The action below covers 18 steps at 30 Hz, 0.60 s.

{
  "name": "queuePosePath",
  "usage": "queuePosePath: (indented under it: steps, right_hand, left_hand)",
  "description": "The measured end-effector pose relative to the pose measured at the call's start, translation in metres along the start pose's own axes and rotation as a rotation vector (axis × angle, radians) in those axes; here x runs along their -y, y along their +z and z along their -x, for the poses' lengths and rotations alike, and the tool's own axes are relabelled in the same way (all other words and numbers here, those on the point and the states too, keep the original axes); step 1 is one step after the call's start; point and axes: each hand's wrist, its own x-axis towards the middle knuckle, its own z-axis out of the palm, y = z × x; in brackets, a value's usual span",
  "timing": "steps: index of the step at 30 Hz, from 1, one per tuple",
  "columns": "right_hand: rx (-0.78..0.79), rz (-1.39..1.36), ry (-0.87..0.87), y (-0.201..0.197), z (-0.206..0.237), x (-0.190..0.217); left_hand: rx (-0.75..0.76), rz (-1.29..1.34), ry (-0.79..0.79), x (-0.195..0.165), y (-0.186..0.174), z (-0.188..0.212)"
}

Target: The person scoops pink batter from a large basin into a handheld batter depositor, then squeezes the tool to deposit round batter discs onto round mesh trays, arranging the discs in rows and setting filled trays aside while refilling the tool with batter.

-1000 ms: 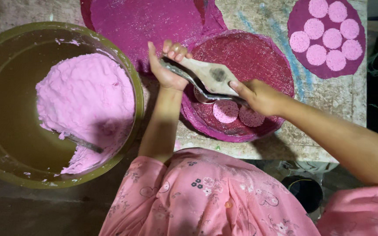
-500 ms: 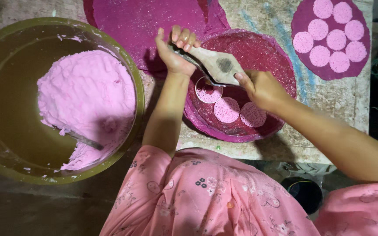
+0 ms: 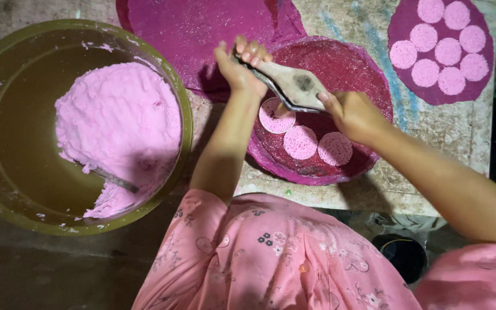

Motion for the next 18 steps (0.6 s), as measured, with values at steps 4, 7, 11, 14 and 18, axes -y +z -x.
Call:
queuePosePath:
  steps: [4,7,11,14,18]
  right_hand:
    - [0.031,-0.055,0.107,0.003,-0.001,0.002]
    - [0.05,-0.028,0.093,0.007,-0.005,-0.003]
    - [-0.083,-0.026,-0.008,0.023,-0.014,-0.01]
    - [-0.085,-0.196,-0.075,0.041,-0.013,-0.012]
    - [-0.209,-0.346,-0.2,0.049,0.01,-0.016]
  left_hand:
    - [0.022,-0.042,-0.002,-0.005,0.001,-0.007]
    - [-0.04,-0.035,0.015,0.0,0.003,-0.008]
    - [0.028,-0.088,0.064,-0.003,0.01,-0.008]
    - [0.328,-0.161,-0.016,-0.025,0.009,-0.001]
    - [0.19,-0.663,-0.063,-0.04,-0.012,0.028]
